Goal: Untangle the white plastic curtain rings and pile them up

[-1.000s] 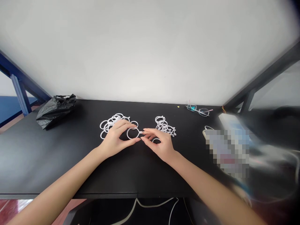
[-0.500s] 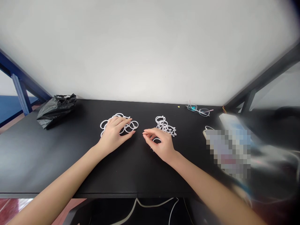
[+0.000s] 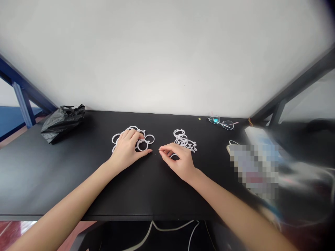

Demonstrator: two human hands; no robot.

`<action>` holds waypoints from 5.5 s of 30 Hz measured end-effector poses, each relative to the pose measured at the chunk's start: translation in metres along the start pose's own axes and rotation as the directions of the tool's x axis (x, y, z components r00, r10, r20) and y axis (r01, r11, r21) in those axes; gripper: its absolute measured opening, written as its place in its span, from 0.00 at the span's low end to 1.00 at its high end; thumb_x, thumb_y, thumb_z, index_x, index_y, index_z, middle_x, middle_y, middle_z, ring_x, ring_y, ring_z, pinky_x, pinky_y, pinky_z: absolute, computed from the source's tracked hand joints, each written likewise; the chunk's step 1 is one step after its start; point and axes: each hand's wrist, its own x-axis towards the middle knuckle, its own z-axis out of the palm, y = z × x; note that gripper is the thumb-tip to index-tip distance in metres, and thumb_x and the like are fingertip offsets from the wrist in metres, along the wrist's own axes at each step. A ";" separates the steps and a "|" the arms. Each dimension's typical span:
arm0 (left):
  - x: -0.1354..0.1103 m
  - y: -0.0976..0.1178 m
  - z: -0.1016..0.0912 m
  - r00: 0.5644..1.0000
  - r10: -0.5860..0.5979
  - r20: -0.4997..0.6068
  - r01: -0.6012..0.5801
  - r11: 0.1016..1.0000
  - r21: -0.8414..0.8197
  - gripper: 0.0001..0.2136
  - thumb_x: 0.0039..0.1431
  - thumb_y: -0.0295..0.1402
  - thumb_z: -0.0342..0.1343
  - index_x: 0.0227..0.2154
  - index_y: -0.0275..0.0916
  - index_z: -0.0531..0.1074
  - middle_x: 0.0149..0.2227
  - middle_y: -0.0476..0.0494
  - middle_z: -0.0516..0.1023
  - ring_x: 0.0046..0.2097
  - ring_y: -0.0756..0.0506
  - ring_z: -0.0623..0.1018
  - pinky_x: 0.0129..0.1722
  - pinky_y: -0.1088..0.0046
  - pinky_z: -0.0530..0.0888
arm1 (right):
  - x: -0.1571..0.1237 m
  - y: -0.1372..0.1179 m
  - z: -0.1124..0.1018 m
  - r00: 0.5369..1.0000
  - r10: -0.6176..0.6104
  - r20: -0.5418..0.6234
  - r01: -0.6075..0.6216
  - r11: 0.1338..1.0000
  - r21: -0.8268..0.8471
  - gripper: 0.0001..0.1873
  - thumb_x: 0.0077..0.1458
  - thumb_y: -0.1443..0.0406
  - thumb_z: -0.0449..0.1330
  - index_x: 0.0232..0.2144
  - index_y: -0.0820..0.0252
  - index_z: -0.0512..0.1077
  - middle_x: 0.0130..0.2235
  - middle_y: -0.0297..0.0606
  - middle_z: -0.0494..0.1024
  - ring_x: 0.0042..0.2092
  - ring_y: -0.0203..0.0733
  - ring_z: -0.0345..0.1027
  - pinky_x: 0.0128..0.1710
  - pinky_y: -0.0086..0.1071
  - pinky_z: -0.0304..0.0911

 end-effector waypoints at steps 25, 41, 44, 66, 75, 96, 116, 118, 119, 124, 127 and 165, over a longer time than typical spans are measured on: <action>0.002 0.004 -0.002 1.000 -0.016 -0.017 0.016 1.000 0.007 0.12 0.58 0.41 0.61 0.37 0.41 0.68 0.35 0.45 0.78 0.40 0.41 0.77 0.47 0.60 0.68 | -0.001 -0.002 0.000 1.000 0.001 0.025 -0.001 1.000 0.005 0.05 0.58 0.72 0.59 0.35 0.61 0.76 0.30 0.37 0.79 0.28 0.34 0.73 0.28 0.27 0.72; -0.001 -0.007 0.005 0.999 0.037 0.012 -0.037 0.997 0.070 0.13 0.61 0.38 0.58 0.46 0.41 0.74 0.42 0.40 0.77 0.43 0.38 0.77 0.45 0.59 0.69 | 0.000 -0.003 0.000 1.000 -0.018 0.025 0.018 1.000 -0.010 0.06 0.59 0.70 0.58 0.35 0.58 0.75 0.29 0.35 0.78 0.28 0.34 0.72 0.28 0.27 0.72; -0.001 -0.006 0.005 0.999 0.038 0.027 -0.040 0.997 0.069 0.12 0.61 0.37 0.58 0.46 0.43 0.74 0.42 0.41 0.78 0.42 0.38 0.77 0.45 0.58 0.68 | 0.000 -0.003 0.000 1.000 -0.014 0.028 0.014 1.000 -0.012 0.06 0.60 0.69 0.58 0.35 0.58 0.76 0.29 0.35 0.78 0.27 0.34 0.72 0.28 0.28 0.71; -0.001 -0.006 0.007 0.998 0.042 0.039 -0.044 0.997 0.057 0.11 0.58 0.40 0.61 0.41 0.41 0.78 0.42 0.39 0.79 0.43 0.37 0.76 0.47 0.55 0.69 | 0.001 -0.003 -0.001 0.999 -0.020 0.030 0.021 0.999 -0.026 0.06 0.60 0.69 0.58 0.34 0.57 0.75 0.28 0.34 0.77 0.26 0.34 0.71 0.28 0.28 0.71; -0.002 -0.007 0.008 0.996 0.063 0.055 -0.069 0.993 0.099 0.12 0.59 0.40 0.61 0.41 0.38 0.77 0.41 0.39 0.78 0.43 0.37 0.76 0.47 0.55 0.69 | 0.000 -0.002 0.000 0.999 0.013 0.044 -0.011 0.998 -0.057 0.05 0.60 0.69 0.58 0.34 0.57 0.75 0.27 0.33 0.76 0.26 0.33 0.69 0.26 0.27 0.67; -0.001 -0.002 0.004 0.991 0.127 -0.040 -0.125 0.991 0.047 0.08 0.62 0.37 0.59 0.39 0.38 0.75 0.40 0.42 0.77 0.41 0.41 0.76 0.45 0.59 0.69 | 0.003 0.008 -0.007 0.921 0.300 0.249 -0.201 0.913 -0.356 0.08 0.55 0.75 0.60 0.34 0.60 0.74 0.34 0.38 0.78 0.38 0.44 0.70 0.37 0.36 0.69; -0.001 0.000 0.005 0.989 0.139 -0.048 -0.142 0.988 -0.059 0.05 0.64 0.35 0.57 0.37 0.39 0.75 0.38 0.44 0.78 0.41 0.43 0.76 0.48 0.60 0.68 | 0.001 0.017 -0.007 0.961 0.199 0.194 -0.105 0.906 -0.410 0.19 0.51 0.82 0.50 0.34 0.59 0.75 0.41 0.40 0.80 0.43 0.48 0.71 0.46 0.44 0.69; -0.001 0.000 0.005 0.990 0.135 -0.046 -0.137 0.988 -0.065 0.05 0.64 0.35 0.57 0.37 0.39 0.75 0.38 0.44 0.78 0.41 0.43 0.76 0.48 0.60 0.68 | 0.001 0.017 -0.007 0.963 0.188 0.193 -0.103 0.920 -0.379 0.21 0.51 0.82 0.49 0.35 0.59 0.75 0.40 0.40 0.80 0.43 0.47 0.72 0.45 0.44 0.70; -0.001 0.000 0.005 0.990 0.131 -0.044 -0.134 0.989 -0.067 0.05 0.64 0.35 0.57 0.37 0.39 0.75 0.38 0.44 0.78 0.41 0.43 0.76 0.48 0.60 0.68 | 0.001 0.016 -0.007 0.964 0.182 0.194 -0.102 0.926 -0.364 0.21 0.51 0.82 0.49 0.35 0.59 0.75 0.40 0.40 0.80 0.42 0.47 0.72 0.45 0.43 0.70; -0.001 0.000 0.005 0.991 0.128 -0.040 -0.130 0.989 -0.070 0.05 0.65 0.35 0.56 0.37 0.40 0.74 0.38 0.45 0.79 0.41 0.43 0.76 0.48 0.60 0.68 | 0.001 0.015 -0.006 0.966 0.164 0.200 -0.097 0.947 -0.305 0.20 0.53 0.82 0.49 0.35 0.59 0.75 0.38 0.40 0.80 0.40 0.46 0.72 0.41 0.41 0.71; -0.001 0.000 0.005 0.990 0.134 -0.041 -0.137 0.988 -0.068 0.05 0.65 0.35 0.56 0.37 0.40 0.74 0.38 0.45 0.78 0.41 0.43 0.76 0.47 0.60 0.68 | 0.001 0.014 -0.006 0.970 0.162 0.183 -0.108 0.955 -0.276 0.19 0.54 0.81 0.49 0.35 0.59 0.75 0.38 0.39 0.80 0.40 0.45 0.72 0.39 0.38 0.71; 0.000 0.001 0.001 0.986 0.163 -0.031 -0.165 0.981 -0.099 0.04 0.66 0.32 0.54 0.37 0.40 0.73 0.38 0.45 0.78 0.41 0.44 0.75 0.46 0.61 0.67 | 0.004 0.024 -0.014 0.927 0.337 0.161 -0.182 0.785 -0.593 0.14 0.62 0.61 0.58 0.48 0.62 0.71 0.57 0.55 0.71 0.59 0.60 0.64 0.56 0.57 0.61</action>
